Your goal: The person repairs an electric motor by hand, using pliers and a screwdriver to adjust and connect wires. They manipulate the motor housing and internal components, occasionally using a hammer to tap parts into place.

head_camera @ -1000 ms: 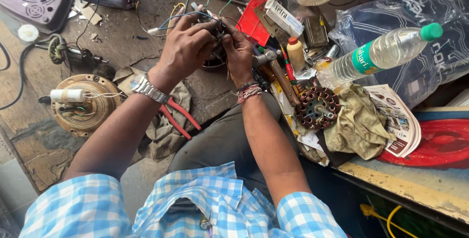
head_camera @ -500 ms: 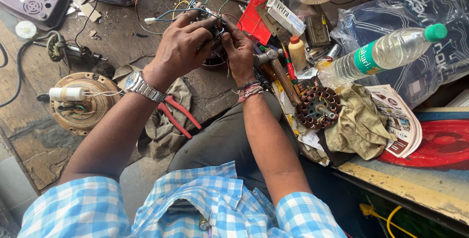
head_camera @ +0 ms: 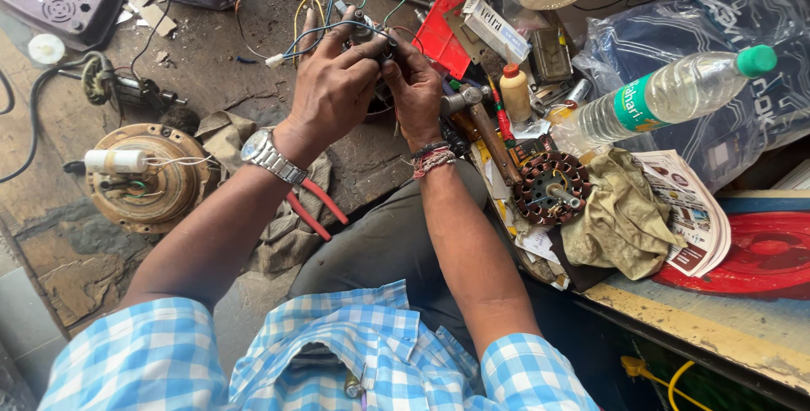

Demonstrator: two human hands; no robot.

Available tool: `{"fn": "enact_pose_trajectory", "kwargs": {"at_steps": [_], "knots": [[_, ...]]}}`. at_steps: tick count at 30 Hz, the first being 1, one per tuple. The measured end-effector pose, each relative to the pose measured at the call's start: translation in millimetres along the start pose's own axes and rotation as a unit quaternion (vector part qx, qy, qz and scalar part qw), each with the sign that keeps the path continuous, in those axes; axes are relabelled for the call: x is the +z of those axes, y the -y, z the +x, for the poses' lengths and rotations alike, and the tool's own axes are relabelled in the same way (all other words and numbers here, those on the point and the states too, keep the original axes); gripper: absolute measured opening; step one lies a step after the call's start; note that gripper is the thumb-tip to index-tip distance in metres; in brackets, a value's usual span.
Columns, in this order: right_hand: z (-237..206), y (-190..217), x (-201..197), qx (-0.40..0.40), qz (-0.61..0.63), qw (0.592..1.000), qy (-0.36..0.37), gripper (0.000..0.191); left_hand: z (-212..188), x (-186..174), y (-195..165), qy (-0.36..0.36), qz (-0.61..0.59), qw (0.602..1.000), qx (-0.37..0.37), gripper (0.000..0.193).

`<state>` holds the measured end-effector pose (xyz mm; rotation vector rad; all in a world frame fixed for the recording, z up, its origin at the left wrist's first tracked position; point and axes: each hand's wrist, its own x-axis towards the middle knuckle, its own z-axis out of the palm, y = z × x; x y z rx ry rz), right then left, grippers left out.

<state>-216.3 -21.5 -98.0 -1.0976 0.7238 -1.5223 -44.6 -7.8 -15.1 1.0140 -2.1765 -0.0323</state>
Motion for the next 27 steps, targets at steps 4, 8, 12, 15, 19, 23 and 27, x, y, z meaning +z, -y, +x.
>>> {"fn": "enact_pose_trajectory", "kwargs": {"at_steps": [4,8,12,15,19,23,27], "knots": [[-1,0,-4,-0.001,-0.027,1.000,0.002,0.052,-2,4,4,0.007,-0.006,1.000,0.016,0.017],[1,3,-5,-0.004,-0.086,0.996,0.000,0.052,-1,3,5,0.020,-0.004,1.000,0.014,0.017],[-3,9,-6,0.009,-0.026,0.999,0.022,0.056,-2,-4,-6,0.022,0.008,1.000,0.000,0.017],[-9,12,-12,-0.015,-0.036,0.999,0.002,0.053,-13,-12,-19,0.011,0.017,1.000,-0.006,0.012],[-11,12,-25,-0.078,-0.098,0.982,-0.143,0.041,-50,-29,-38,-0.056,0.020,0.998,0.002,0.016],[-10,19,-22,-0.160,-0.240,0.920,-0.264,0.027,-94,-31,-58,-0.094,-0.058,0.994,-0.001,0.016],[-50,39,0,-0.225,-0.412,0.864,-0.181,0.014,-99,-3,-33,-0.072,-0.249,0.899,-0.351,0.016]]}}
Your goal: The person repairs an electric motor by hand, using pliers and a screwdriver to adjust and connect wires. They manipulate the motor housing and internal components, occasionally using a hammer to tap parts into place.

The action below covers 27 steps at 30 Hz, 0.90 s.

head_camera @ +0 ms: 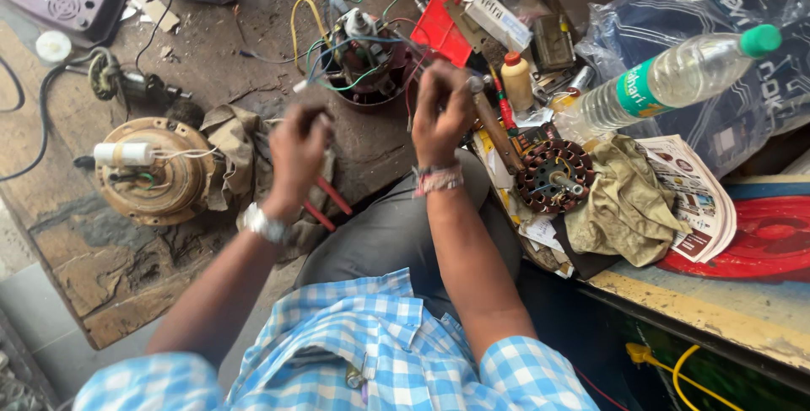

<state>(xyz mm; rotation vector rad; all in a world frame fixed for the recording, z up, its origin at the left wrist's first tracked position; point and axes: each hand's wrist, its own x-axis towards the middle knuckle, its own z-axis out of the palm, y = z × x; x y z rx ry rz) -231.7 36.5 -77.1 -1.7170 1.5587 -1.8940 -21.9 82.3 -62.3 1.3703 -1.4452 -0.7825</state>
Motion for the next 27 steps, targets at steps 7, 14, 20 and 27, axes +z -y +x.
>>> {"fn": "enact_pose_trajectory", "kwargs": {"at_steps": [7,14,20,27], "knots": [[-14,31,-2,0.257,-0.041,0.903,0.342,0.036,95,13,36,0.008,-0.191,0.964,-0.185,0.026],[-9,15,5,0.300,-0.098,0.886,0.339,0.036,122,14,28,0.115,-0.258,0.955,-0.089,0.030],[-11,-10,9,0.343,0.021,0.904,0.256,0.027,87,13,34,0.008,-0.107,0.989,-0.104,0.027],[-8,-36,15,0.355,0.173,0.910,0.130,0.015,8,34,30,-0.080,0.045,0.992,-0.091,0.033]]}}
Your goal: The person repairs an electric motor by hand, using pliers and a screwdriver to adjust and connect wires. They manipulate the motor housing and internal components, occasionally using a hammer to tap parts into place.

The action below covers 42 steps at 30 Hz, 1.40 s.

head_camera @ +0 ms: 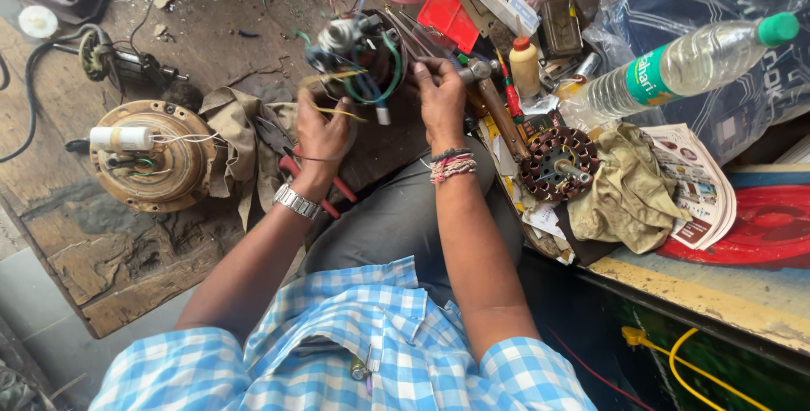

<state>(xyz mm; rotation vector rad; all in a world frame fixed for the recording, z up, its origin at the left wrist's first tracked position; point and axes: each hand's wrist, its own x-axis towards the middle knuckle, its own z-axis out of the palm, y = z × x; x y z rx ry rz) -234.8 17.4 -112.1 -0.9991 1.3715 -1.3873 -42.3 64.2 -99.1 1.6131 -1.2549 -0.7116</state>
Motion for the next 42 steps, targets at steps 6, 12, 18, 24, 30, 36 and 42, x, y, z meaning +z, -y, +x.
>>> {"fn": "enact_pose_trajectory", "kwargs": {"at_steps": [6,12,18,24,30,36,42], "knots": [[-8,6,4,0.022,-0.093,0.995,0.012,0.018,34,-8,13,0.043,-0.071,0.996,-0.024,0.032],[2,4,3,0.024,-0.031,0.999,0.025,0.023,22,8,25,0.060,0.035,0.997,0.036,0.045],[1,-3,0,-0.025,0.032,0.998,0.051,0.028,-20,51,8,0.025,-0.104,0.993,-0.040,0.070],[-3,4,4,-0.096,-0.183,0.976,0.063,0.035,-14,10,5,0.133,0.027,0.990,-0.039,0.071],[-1,-1,1,-0.102,-0.189,0.975,0.051,0.036,-4,-35,22,0.110,0.058,0.991,0.053,0.036],[2,-8,-3,-0.087,-0.156,0.984,0.001,0.032,11,-69,13,0.013,0.118,0.980,0.163,0.031],[6,-9,-3,-0.041,-0.008,0.998,-0.039,0.026,23,-103,-29,0.091,0.095,0.991,0.009,0.014]]}}
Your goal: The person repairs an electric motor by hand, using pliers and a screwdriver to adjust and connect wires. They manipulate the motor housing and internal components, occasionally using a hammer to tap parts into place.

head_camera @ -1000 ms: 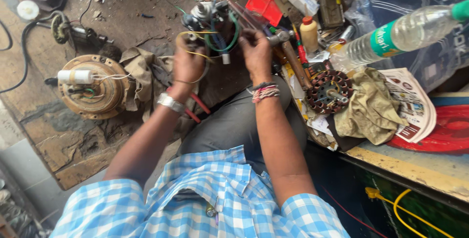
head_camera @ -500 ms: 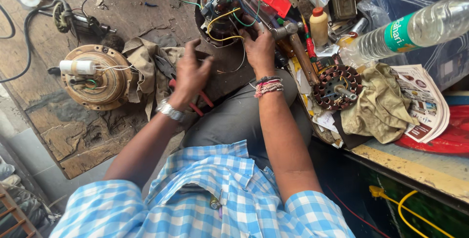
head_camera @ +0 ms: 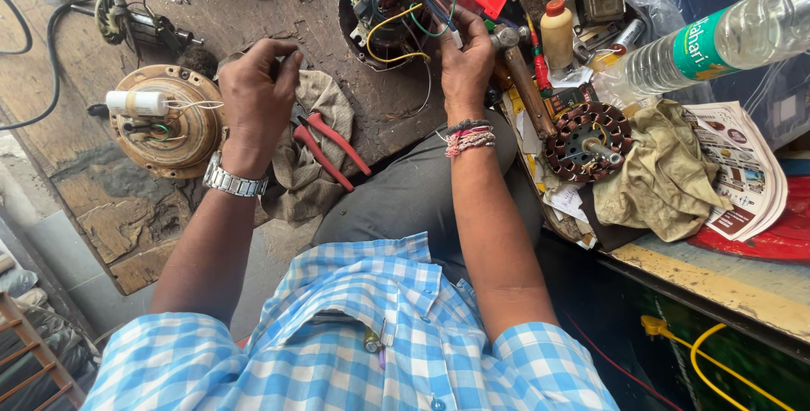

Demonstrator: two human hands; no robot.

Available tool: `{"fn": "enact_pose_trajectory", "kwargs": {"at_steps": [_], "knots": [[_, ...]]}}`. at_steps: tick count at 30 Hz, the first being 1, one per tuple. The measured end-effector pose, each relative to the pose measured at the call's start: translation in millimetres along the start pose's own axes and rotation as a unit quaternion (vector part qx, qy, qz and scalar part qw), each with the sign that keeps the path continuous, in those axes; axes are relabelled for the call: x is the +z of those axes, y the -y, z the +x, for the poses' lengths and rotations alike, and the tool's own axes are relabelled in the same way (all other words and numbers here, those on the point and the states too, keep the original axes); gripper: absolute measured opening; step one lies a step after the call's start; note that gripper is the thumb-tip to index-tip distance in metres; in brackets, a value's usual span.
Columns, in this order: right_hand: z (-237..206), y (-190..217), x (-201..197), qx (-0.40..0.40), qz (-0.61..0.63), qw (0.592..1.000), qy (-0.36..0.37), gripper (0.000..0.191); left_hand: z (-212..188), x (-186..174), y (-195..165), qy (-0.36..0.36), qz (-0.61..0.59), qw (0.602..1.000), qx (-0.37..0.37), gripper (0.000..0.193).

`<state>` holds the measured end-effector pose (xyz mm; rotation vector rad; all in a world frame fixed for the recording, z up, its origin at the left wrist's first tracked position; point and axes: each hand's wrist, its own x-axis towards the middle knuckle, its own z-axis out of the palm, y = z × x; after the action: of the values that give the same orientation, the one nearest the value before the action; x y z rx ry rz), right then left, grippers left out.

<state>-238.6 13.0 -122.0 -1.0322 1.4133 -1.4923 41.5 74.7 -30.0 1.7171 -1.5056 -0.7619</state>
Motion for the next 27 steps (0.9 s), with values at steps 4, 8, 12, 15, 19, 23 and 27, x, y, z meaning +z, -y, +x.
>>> {"fn": "enact_pose_trajectory", "kwargs": {"at_steps": [4,8,12,15,19,23,27], "knots": [[0,4,0,0.015,-0.009,1.000,-0.002,0.025,-2,1,-9,0.103,0.276,0.955,0.028,0.037],[0,8,0,0.013,0.002,1.000,0.004,0.024,-21,30,1,0.062,0.310,0.925,0.212,0.052],[0,8,0,0.012,0.006,1.000,0.003,0.024,-38,46,19,0.015,0.330,0.893,0.307,0.057],[0,7,-1,0.011,0.014,1.000,0.007,0.023,-35,44,25,0.135,0.419,0.872,0.214,0.023],[1,7,0,0.012,0.016,1.000,0.007,0.023,-31,21,24,0.182,0.385,0.893,0.148,0.020],[2,6,-1,0.022,0.006,1.000,0.007,0.022,-32,11,18,0.178,0.347,0.909,0.146,0.014],[3,3,-2,0.000,-0.001,1.000,0.006,0.023,-37,7,13,0.088,0.194,0.964,0.157,0.017]]}}
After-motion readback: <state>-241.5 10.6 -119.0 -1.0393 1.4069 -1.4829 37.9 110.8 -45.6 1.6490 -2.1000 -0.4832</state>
